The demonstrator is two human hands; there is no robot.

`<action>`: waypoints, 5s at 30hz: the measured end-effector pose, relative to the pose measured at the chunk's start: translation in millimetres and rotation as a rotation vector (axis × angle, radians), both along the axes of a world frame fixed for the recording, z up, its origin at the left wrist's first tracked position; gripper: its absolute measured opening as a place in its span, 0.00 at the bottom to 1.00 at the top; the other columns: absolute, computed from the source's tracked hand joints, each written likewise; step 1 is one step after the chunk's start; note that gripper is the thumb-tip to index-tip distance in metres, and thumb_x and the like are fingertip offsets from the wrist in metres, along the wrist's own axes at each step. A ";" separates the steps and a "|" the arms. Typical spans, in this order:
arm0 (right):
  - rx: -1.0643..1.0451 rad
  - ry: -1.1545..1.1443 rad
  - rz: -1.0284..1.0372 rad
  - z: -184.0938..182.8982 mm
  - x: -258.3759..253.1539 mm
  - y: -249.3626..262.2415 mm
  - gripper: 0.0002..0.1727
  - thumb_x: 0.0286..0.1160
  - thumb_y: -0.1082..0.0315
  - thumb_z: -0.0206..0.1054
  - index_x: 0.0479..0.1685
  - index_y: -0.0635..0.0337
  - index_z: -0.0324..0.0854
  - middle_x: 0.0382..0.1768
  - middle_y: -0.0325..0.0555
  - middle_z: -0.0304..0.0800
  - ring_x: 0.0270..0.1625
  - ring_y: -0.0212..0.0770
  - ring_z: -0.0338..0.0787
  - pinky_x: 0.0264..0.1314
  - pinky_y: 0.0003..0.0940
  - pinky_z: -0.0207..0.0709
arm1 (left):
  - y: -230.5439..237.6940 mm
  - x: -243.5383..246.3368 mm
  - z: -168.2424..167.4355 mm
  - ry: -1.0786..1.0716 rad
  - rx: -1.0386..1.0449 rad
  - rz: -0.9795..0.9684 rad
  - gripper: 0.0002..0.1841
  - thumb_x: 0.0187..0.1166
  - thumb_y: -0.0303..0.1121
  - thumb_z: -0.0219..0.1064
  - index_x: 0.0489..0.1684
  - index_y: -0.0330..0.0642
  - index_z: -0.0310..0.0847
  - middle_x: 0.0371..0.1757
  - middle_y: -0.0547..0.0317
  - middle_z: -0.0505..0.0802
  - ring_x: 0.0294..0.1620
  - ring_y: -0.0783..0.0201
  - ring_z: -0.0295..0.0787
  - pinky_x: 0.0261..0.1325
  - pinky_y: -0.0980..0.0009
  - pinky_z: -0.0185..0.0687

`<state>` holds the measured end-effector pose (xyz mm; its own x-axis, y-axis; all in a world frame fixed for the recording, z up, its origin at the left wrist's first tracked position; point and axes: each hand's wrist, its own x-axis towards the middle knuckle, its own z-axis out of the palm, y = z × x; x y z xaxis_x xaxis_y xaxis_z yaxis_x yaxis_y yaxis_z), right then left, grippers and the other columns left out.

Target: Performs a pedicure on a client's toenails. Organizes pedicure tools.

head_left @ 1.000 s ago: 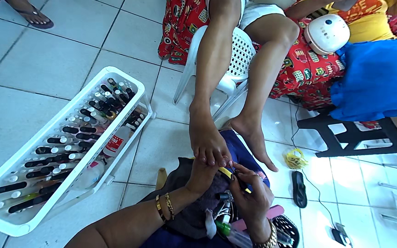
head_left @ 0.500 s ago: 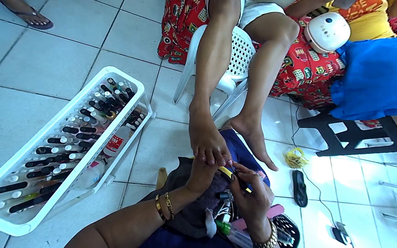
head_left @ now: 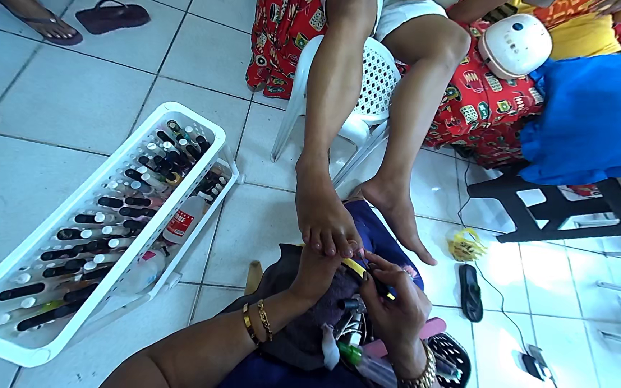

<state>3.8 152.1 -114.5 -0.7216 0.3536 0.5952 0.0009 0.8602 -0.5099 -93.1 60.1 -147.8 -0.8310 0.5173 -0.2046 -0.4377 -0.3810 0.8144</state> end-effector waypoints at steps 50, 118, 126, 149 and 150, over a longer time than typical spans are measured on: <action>-0.103 0.035 0.016 -1.0 -5.1 1.8 0.05 0.69 0.70 0.67 0.36 0.60 0.77 0.40 0.47 0.96 0.45 0.25 0.94 0.44 0.12 0.81 | -3.2 -0.6 -1.0 -0.007 0.026 -0.048 0.10 0.74 0.18 0.68 0.31 0.47 0.84 0.31 0.75 0.91 0.39 0.81 0.88 0.49 0.81 0.84; -0.341 -0.067 0.145 -2.0 6.4 -13.6 0.05 0.65 0.70 0.70 0.33 0.62 0.80 0.25 0.39 0.85 0.31 0.18 0.84 0.37 0.09 0.77 | -6.0 0.1 2.6 0.010 0.007 -0.061 0.11 0.76 0.18 0.66 0.28 0.47 0.81 0.28 0.75 0.88 0.33 0.83 0.84 0.41 0.84 0.82; -0.294 -0.032 0.160 -7.6 9.3 -13.0 0.06 0.65 0.69 0.69 0.32 0.61 0.78 0.24 0.39 0.82 0.31 0.18 0.82 0.38 0.07 0.74 | -6.6 -2.1 3.1 0.019 -0.002 -0.059 0.10 0.75 0.19 0.68 0.28 0.47 0.82 0.28 0.75 0.88 0.33 0.83 0.84 0.42 0.83 0.81; -0.213 0.112 0.020 -3.9 2.0 1.8 0.04 0.75 0.69 0.66 0.41 0.57 0.76 0.46 0.44 0.97 0.52 0.25 0.95 0.51 0.15 0.84 | -5.5 -4.3 -6.7 0.036 -0.009 -0.117 0.10 0.77 0.22 0.66 0.28 0.49 0.83 0.25 0.76 0.86 0.25 0.83 0.79 0.32 0.85 0.77; -0.211 0.111 0.019 -4.1 1.1 1.8 0.04 0.75 0.69 0.66 0.41 0.57 0.76 0.45 0.44 0.97 0.52 0.24 0.95 0.50 0.14 0.84 | -5.3 -4.2 -7.5 0.040 -0.004 -0.113 0.10 0.77 0.22 0.66 0.27 0.50 0.83 0.24 0.77 0.86 0.25 0.84 0.79 0.31 0.85 0.77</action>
